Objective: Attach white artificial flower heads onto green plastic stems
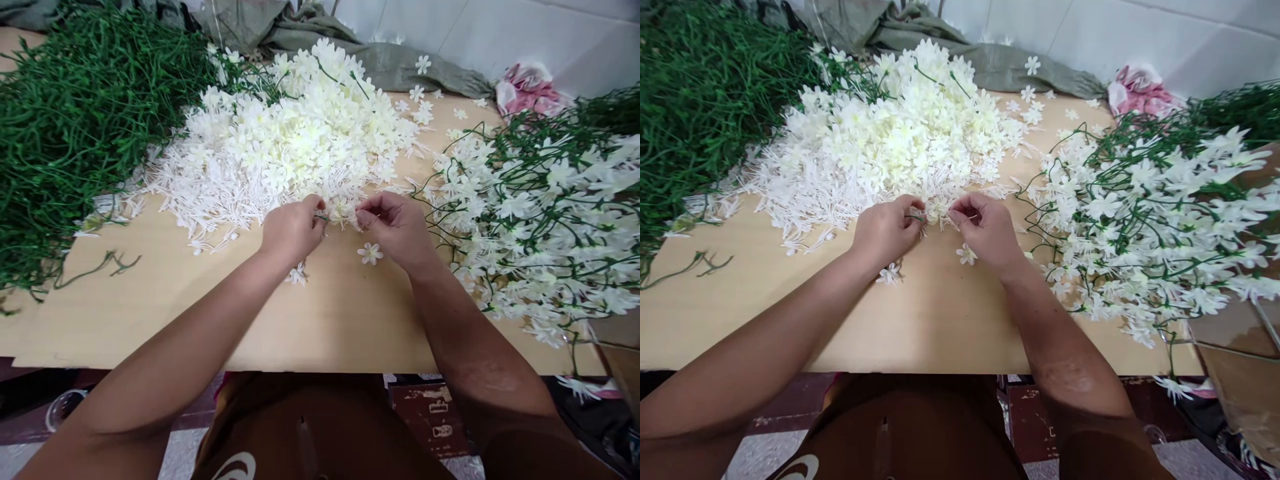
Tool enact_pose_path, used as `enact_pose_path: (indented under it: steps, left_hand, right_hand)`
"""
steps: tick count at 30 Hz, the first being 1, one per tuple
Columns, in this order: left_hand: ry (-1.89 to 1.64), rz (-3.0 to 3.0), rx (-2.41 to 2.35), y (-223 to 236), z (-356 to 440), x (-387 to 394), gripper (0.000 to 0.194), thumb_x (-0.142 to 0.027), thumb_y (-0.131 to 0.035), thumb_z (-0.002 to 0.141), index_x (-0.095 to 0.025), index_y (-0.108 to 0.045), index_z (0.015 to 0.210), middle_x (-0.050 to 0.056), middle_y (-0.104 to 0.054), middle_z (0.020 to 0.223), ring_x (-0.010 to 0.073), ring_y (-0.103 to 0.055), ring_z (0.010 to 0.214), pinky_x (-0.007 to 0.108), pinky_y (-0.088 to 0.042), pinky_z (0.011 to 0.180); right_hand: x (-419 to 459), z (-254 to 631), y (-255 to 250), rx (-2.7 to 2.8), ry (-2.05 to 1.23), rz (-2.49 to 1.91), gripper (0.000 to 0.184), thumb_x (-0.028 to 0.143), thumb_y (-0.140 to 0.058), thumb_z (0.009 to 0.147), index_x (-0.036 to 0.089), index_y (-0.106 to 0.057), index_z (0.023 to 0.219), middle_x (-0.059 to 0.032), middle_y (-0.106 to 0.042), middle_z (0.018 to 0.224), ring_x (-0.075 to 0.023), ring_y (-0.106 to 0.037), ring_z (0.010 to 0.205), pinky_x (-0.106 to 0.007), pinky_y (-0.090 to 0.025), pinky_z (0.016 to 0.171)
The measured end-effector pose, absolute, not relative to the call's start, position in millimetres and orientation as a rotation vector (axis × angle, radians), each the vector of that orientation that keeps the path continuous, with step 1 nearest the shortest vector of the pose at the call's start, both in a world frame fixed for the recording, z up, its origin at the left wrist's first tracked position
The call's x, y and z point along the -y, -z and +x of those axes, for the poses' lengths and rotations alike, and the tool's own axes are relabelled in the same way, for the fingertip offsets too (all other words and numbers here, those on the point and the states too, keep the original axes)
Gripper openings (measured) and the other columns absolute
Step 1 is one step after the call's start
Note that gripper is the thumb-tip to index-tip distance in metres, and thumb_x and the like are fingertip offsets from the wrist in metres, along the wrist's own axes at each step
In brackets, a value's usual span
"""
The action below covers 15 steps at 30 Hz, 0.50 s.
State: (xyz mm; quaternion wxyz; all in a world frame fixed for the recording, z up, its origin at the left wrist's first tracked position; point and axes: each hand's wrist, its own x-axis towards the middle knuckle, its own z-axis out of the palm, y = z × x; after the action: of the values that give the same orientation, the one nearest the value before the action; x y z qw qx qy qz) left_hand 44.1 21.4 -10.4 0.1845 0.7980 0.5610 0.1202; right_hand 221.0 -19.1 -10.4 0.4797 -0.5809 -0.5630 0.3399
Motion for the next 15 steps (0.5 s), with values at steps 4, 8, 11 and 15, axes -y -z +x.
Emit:
enact_pose_path:
  steps: [4, 8, 11, 15]
  left_hand:
    - [-0.425, 2.210, -1.540, 11.4, 42.9, -21.2, 0.031, -0.024, -0.046, 0.079, -0.025, -0.069, 0.100, 0.004, -0.071, 0.075, 0.0215, -0.063, 0.071, 0.031, -0.040, 0.062]
    - [-0.461, 2.141, -1.516, 9.8, 42.3, -21.2, 0.033, -0.023, -0.046, 0.079, -0.023, -0.069, 0.102, 0.003, -0.072, 0.077, 0.0182, -0.060, 0.067, 0.029, -0.040, 0.062]
    - [-0.424, 2.165, -1.516, 8.8, 44.0, -20.3, 0.042, -0.023, -0.047, 0.079, -0.025, -0.066, 0.116, 0.003, -0.073, 0.081, 0.0189, -0.061, 0.071, 0.029, -0.041, 0.065]
    - [-0.419, 2.152, -1.483, 7.3, 43.7, -20.1, 0.036, -0.024, -0.048, 0.079, -0.025, -0.069, 0.109, 0.002, -0.071, 0.078, 0.0183, -0.060, 0.070, 0.028, -0.039, 0.064]
  right_hand:
    - [19.2, 219.0, 11.3, 1.268, -0.860, -1.354, 0.010, 0.022, -0.069, 0.071, 0.019, -0.059, 0.071, 0.0018, -0.063, 0.066, -0.0118, -0.060, 0.063, -0.028, -0.049, 0.061]
    - [18.3, 219.7, 9.6, 1.278, -0.770, -1.323, 0.015, 0.026, -0.071, 0.070, 0.021, -0.058, 0.071, 0.0017, -0.060, 0.070, -0.0107, -0.057, 0.065, -0.026, -0.049, 0.060]
    - [17.3, 220.6, 9.0, 1.282, -0.729, -1.334, 0.016, 0.026, -0.071, 0.072, 0.021, -0.057, 0.071, 0.0025, -0.058, 0.068, -0.0096, -0.054, 0.063, -0.025, -0.048, 0.059]
    - [18.0, 218.8, 8.7, 1.226, -0.813, -1.294, 0.019, 0.029, -0.070, 0.075, 0.021, -0.053, 0.072, 0.0033, -0.059, 0.065, -0.0088, -0.054, 0.057, -0.026, -0.049, 0.058]
